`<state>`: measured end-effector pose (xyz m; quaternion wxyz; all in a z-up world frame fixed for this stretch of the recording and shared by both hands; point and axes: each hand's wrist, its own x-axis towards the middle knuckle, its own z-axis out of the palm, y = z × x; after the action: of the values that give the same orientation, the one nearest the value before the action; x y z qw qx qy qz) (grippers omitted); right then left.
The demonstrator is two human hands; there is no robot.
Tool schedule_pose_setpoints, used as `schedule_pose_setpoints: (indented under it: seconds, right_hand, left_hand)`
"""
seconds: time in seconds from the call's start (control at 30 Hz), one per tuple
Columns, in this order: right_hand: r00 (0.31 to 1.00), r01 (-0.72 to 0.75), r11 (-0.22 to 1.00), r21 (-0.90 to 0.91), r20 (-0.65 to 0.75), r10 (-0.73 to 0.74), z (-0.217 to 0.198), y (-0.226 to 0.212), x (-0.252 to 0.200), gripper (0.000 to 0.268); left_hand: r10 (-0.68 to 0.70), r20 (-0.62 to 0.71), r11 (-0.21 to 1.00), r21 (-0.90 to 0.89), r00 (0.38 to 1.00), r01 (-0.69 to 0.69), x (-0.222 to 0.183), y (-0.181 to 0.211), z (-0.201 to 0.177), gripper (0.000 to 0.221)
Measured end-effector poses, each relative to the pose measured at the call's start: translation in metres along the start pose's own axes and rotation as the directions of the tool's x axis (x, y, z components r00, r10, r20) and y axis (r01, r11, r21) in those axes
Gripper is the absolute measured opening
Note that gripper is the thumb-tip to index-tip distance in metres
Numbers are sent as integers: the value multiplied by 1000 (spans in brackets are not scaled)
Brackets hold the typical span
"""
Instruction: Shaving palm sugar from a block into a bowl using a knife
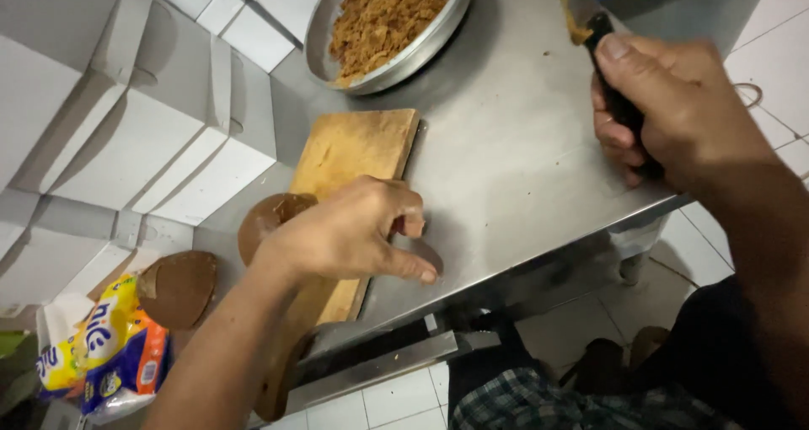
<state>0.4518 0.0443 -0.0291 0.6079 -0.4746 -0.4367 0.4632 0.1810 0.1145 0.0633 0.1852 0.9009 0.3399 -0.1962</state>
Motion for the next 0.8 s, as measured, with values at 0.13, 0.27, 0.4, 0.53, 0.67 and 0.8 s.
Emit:
schedule_pose_setpoints:
  seconds: [0.13, 0.27, 0.4, 0.53, 0.67, 0.8]
  right_hand:
    - [999, 7, 1000, -14, -34, -8, 3, -1, -3, 44]
    - [999, 13, 1000, 22, -39, -13, 5, -4, -5, 45]
    - [999, 3, 1000, 28, -39, -2, 3, -1, -2, 44]
    - [999, 16, 1000, -8, -32, -16, 3, -3, -2, 44]
    - [999, 27, 1000, -2, -31, -27, 4, -6, -5, 42]
    - [999, 12, 1000, 3, -38, -12, -2, 3, 0, 44]
  left_hand:
    - [-7, -29, 995, 99, 1000, 10, 1, -7, 15, 51]
    - [-38, 9, 981, 191, 999, 36, 4, 6, 19, 59]
    - [10, -67, 962, 274, 998, 8, 15, -9, 32, 65]
    - [-129, -2, 959, 256, 992, 125, 23, -2, 24, 64]
    - [-269, 65, 926, 292, 961, 240, 35, 4, 15, 60]
    - [-237, 113, 933, 303, 965, 193, 38, 4, -11, 48]
